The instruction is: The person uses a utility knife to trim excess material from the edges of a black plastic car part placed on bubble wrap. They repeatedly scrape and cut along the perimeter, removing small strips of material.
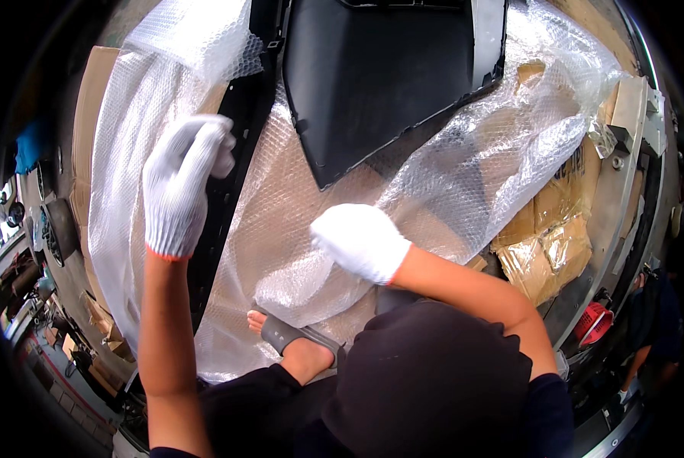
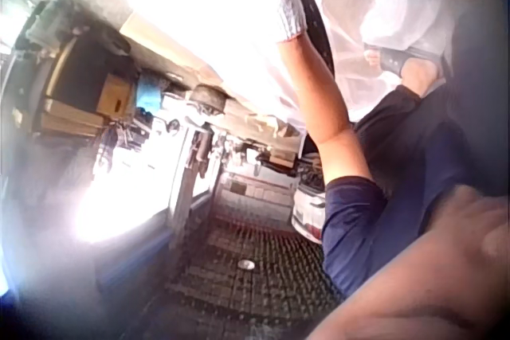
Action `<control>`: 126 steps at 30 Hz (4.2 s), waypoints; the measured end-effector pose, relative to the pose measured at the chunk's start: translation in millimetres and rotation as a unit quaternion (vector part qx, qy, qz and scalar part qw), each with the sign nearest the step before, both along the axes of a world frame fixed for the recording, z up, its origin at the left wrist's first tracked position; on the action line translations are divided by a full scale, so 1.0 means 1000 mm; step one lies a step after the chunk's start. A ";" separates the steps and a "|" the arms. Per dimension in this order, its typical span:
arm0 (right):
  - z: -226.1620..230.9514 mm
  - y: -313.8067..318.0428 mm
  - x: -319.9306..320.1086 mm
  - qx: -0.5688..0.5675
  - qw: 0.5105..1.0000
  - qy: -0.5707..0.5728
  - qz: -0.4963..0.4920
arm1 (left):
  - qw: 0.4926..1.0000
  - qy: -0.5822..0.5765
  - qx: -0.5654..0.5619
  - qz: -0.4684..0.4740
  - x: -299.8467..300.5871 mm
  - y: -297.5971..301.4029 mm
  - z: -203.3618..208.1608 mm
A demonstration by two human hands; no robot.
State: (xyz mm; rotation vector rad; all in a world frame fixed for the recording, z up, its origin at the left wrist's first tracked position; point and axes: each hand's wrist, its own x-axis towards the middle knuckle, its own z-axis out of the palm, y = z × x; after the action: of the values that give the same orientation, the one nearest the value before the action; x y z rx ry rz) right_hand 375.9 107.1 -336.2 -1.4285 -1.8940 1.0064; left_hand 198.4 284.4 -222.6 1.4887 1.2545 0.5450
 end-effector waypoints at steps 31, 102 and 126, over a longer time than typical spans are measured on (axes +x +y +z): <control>-0.052 -0.006 0.077 0.009 0.922 0.105 -0.372 | 0.628 0.416 0.226 -0.618 0.333 0.026 -0.113; -0.073 -0.003 0.063 0.003 0.933 0.078 -0.350 | 0.655 0.316 0.243 -0.643 0.324 0.038 -0.137; -0.078 -0.002 0.064 0.037 0.925 0.100 -0.364 | 0.656 0.329 0.230 -0.640 0.325 0.039 -0.134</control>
State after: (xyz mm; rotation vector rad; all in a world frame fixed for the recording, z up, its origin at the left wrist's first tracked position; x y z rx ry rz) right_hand 440.2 105.6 -414.4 -1.7079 -1.0854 0.6636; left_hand 523.3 323.1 -356.6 2.6670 0.1917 -0.7757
